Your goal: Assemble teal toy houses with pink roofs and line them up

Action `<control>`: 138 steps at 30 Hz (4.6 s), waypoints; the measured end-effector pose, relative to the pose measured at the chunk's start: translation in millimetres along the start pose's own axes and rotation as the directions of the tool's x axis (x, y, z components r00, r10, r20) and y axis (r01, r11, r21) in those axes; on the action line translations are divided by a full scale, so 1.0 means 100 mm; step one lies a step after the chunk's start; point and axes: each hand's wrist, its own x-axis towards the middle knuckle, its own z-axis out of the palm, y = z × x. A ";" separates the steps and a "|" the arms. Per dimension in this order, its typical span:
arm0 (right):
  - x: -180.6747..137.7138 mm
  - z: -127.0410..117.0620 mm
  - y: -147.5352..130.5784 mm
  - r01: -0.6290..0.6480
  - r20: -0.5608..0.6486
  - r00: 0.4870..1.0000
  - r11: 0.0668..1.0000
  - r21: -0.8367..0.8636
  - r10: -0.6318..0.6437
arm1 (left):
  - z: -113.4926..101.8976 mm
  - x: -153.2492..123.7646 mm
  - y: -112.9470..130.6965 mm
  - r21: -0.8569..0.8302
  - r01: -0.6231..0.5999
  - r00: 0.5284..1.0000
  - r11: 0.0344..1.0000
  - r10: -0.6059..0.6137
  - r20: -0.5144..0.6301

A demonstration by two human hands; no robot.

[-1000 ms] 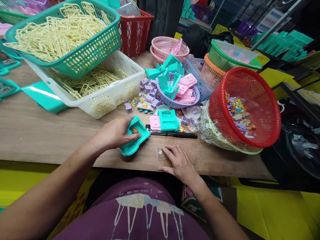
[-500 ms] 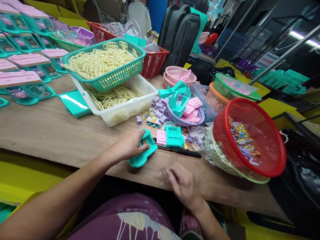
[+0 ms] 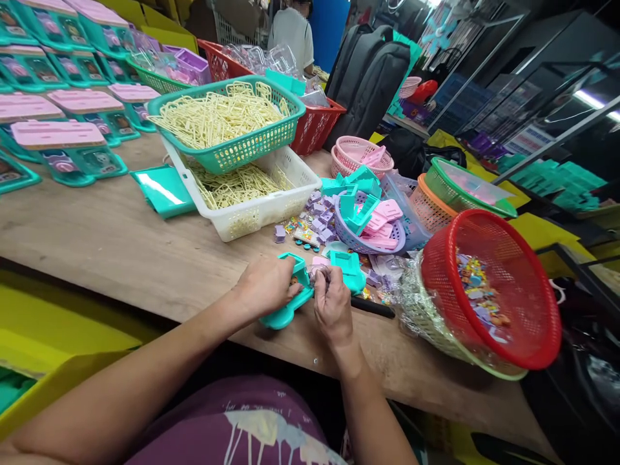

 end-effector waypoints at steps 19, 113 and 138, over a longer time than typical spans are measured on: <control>-0.17 0.14 0.03 0.049 -0.061 0.996 0.986 -0.158 -0.060 | -0.01 -0.02 0.05 -0.014 0.023 0.999 1.000 -0.023 0.033; -0.44 -0.02 -0.09 -0.025 0.221 0.971 0.880 0.473 -0.091 | 0.18 -0.36 -0.72 -0.774 -0.170 0.966 0.610 0.258 -0.009; -0.46 0.17 -0.27 0.147 0.113 0.971 0.901 0.409 -0.209 | 0.55 -0.67 -0.69 -0.835 -0.063 0.997 0.547 0.075 -0.026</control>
